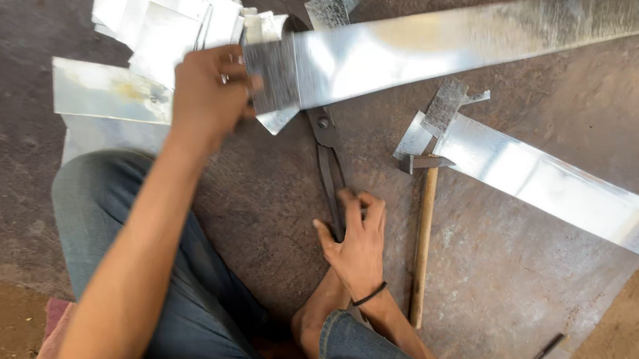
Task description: The person sits on the ground and cuts galvanized sheet metal strips into small rectangular pieces using large hand shears, placing the cut pieces onto a growing pile of offcuts beside the shears.
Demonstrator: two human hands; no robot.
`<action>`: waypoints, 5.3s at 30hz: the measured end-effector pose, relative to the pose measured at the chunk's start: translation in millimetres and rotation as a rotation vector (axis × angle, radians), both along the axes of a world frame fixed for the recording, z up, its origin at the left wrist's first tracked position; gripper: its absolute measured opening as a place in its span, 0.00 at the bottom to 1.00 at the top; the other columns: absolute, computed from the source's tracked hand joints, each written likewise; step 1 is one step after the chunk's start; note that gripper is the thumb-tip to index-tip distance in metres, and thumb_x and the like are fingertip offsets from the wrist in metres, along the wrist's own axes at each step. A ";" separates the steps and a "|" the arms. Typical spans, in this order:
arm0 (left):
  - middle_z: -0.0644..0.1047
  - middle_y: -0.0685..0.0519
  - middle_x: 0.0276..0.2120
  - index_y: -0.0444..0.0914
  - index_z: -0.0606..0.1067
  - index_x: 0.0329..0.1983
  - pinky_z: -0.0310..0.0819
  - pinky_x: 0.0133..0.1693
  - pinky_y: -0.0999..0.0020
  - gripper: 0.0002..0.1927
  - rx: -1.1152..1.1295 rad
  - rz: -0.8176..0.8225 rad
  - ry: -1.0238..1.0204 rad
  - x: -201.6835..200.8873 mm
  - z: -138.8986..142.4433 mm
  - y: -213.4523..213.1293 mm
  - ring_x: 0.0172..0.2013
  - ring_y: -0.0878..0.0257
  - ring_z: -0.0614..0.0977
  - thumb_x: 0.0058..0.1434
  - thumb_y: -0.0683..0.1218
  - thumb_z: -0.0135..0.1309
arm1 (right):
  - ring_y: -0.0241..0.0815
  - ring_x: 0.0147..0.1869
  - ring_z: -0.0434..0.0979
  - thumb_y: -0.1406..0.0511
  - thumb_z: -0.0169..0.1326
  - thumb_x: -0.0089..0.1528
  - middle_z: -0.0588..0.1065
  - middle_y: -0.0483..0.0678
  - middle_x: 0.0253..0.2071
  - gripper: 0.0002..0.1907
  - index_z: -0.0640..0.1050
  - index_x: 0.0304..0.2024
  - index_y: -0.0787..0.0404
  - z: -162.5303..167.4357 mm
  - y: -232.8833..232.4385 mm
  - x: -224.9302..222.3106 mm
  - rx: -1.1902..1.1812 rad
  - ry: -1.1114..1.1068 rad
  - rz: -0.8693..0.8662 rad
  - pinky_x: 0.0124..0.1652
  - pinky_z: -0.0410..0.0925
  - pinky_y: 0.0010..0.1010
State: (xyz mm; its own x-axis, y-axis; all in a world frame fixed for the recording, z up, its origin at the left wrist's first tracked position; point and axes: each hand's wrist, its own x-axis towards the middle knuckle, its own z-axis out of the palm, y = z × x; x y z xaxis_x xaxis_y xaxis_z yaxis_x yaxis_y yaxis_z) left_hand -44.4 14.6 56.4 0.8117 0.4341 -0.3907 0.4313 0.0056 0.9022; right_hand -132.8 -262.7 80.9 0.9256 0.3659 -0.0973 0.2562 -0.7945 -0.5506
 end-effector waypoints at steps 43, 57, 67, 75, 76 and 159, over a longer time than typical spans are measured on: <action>0.80 0.52 0.32 0.35 0.76 0.39 0.67 0.20 0.71 0.03 -0.038 -0.200 0.089 26.5 -29.9 -24.3 0.31 0.62 0.85 0.66 0.41 0.55 | 0.53 0.32 0.82 0.53 0.48 0.68 0.81 0.50 0.26 0.20 0.80 0.35 0.60 -18.8 -30.5 37.0 -0.112 0.471 -0.088 0.46 0.69 0.42; 0.82 0.52 0.43 0.32 0.76 0.49 0.86 0.37 0.66 0.11 0.263 0.056 -0.223 -43.7 -24.3 110.9 0.43 0.63 0.86 0.67 0.29 0.54 | 0.58 0.69 0.68 0.58 0.60 0.69 0.69 0.56 0.66 0.26 0.70 0.65 0.63 -20.1 -4.0 188.6 -0.044 -0.148 0.435 0.64 0.64 0.52; 0.84 0.44 0.40 0.29 0.79 0.45 0.81 0.27 0.67 0.11 0.571 0.084 -0.233 -29.3 25.2 105.5 0.33 0.60 0.88 0.60 0.29 0.62 | 0.51 0.52 0.69 0.48 0.63 0.64 0.71 0.50 0.48 0.24 0.77 0.50 0.59 -27.5 24.5 295.2 -0.183 -0.010 0.733 0.59 0.61 0.45; 0.79 0.49 0.44 0.33 0.72 0.58 0.91 0.36 0.63 0.22 -0.395 0.248 -0.050 -49.0 16.5 45.1 0.43 0.55 0.86 0.61 0.34 0.61 | 0.46 0.46 0.73 0.59 0.56 0.72 0.71 0.50 0.42 0.11 0.75 0.46 0.62 -27.8 62.3 223.0 0.008 0.021 0.629 0.57 0.61 0.42; 0.79 0.49 0.44 0.33 0.72 0.58 0.91 0.36 0.63 0.22 -0.416 0.249 0.005 -52.7 13.3 34.0 0.42 0.56 0.86 0.60 0.34 0.60 | 0.47 0.48 0.74 0.61 0.55 0.71 0.71 0.51 0.44 0.11 0.74 0.49 0.62 -26.0 69.5 209.3 0.068 0.013 0.620 0.57 0.62 0.43; 0.82 0.43 0.34 0.30 0.78 0.42 0.83 0.31 0.57 0.14 1.033 -0.023 -0.338 -21.4 10.9 121.3 0.32 0.55 0.86 0.55 0.31 0.70 | 0.61 0.65 0.65 0.45 0.65 0.57 0.69 0.57 0.60 0.48 0.64 0.70 0.61 -31.0 33.7 288.5 -0.219 -0.330 0.791 0.64 0.57 0.57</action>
